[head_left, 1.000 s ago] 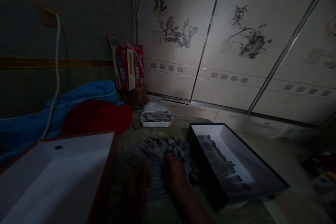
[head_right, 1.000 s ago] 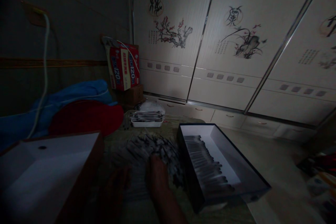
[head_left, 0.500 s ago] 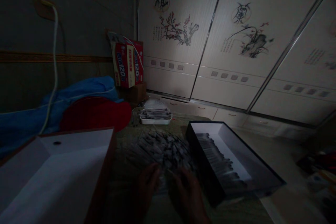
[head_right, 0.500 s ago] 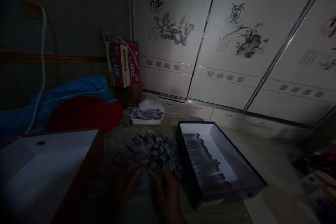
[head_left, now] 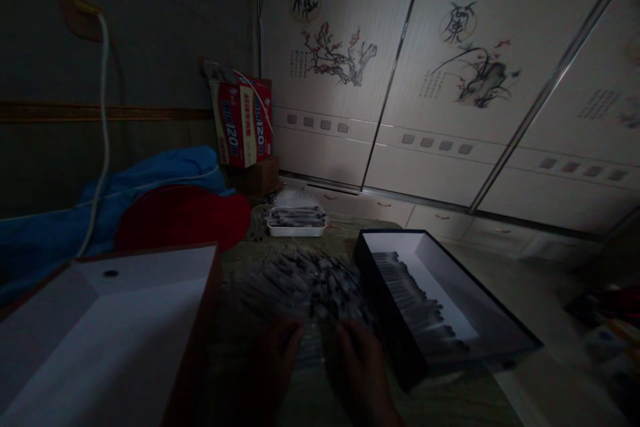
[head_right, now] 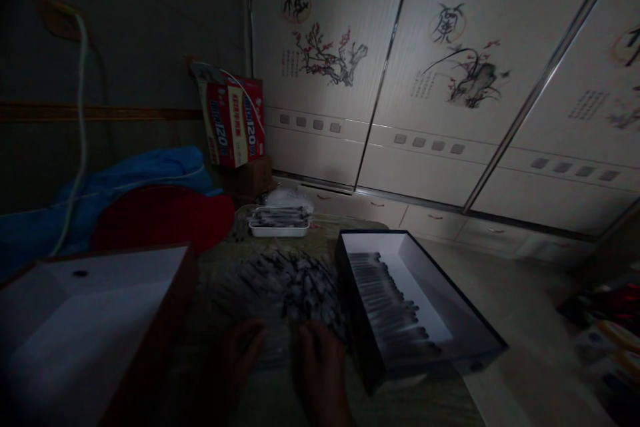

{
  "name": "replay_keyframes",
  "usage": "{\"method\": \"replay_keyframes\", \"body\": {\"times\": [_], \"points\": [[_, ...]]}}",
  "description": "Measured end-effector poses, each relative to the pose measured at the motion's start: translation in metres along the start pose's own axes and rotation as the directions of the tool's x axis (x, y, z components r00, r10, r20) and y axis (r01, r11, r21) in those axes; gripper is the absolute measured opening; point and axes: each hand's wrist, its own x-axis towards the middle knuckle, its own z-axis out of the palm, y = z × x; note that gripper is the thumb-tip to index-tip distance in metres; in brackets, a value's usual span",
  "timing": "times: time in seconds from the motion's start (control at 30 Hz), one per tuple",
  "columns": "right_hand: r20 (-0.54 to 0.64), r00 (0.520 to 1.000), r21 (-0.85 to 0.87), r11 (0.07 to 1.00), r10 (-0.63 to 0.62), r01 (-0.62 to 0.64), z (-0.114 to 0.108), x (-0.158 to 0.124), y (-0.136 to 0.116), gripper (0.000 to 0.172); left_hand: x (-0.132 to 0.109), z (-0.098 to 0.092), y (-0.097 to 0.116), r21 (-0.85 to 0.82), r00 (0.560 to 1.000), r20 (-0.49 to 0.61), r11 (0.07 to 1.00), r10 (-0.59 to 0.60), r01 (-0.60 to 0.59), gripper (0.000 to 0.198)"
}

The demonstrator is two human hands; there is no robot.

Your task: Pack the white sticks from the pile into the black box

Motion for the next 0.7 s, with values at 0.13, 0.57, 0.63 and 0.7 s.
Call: {"method": "replay_keyframes", "body": {"times": [0.13,0.57,0.63,0.7], "points": [[-0.045,0.998,0.065,0.997,0.051,-0.048,-0.014,-0.001,0.005,0.037,-0.012,-0.004,0.005,0.352,0.975,0.216,0.927,0.056,-0.132,0.019],[-0.070,0.994,0.077,0.994,0.081,-0.075,-0.016,-0.006,0.007,0.038,-0.018,-0.001,0.006,0.667,0.930,0.367,0.692,0.014,-0.274,0.037],[-0.076,0.994,0.079,0.994,0.083,-0.077,-0.020,-0.008,0.005,0.038,-0.017,0.000,0.005,0.619,0.947,0.289,0.727,0.140,-0.297,0.034],[-0.102,0.992,0.086,0.994,0.074,-0.066,-0.026,-0.012,0.001,0.036,-0.015,0.001,0.006,0.530,0.949,0.196,0.788,0.245,-0.313,0.028]]}}
